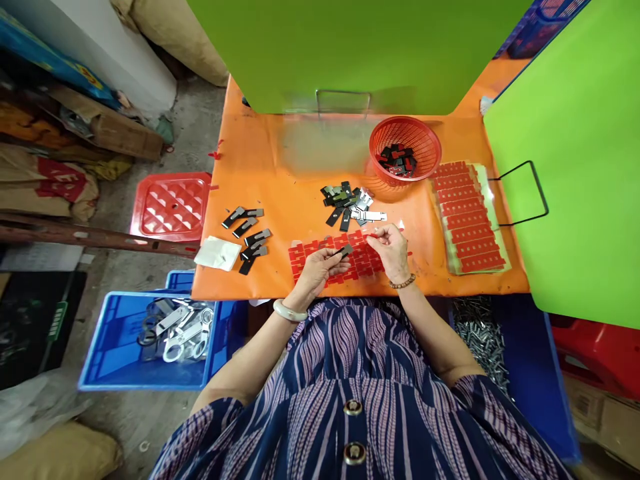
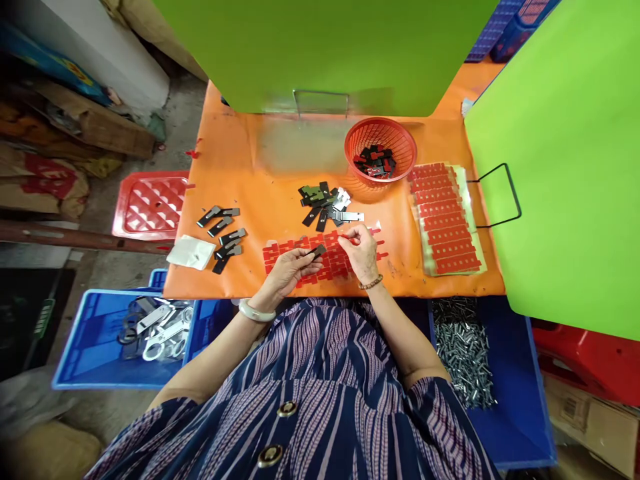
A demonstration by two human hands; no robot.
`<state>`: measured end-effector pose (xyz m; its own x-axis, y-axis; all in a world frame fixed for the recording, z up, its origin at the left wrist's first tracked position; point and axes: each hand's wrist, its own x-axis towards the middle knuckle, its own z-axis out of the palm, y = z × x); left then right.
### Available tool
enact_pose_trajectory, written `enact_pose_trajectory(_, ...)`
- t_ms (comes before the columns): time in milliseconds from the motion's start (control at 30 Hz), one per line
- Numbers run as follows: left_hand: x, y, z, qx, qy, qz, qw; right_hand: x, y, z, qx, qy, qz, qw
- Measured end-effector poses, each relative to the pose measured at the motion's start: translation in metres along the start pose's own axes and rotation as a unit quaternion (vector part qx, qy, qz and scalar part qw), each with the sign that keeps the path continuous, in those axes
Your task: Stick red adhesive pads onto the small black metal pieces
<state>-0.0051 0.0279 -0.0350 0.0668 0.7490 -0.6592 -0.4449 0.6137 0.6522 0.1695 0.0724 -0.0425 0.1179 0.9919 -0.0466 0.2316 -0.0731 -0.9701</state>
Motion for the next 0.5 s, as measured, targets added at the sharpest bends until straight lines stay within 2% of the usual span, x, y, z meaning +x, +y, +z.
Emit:
enact_pose_trajectory(200, -0.029, 0.006, 0.007, -0.013, -0.036, 0.004, 0.999, -0.039, -0.035, -0.001, -0.049, -0.052, -0.065, 0.995)
enact_pose_trajectory(500, -0.051, 0.006, 0.021, -0.009, -0.039, 0.013, 0.999, -0.060, -0.047, -0.005, -0.075, -0.060, -0.093, 0.991)
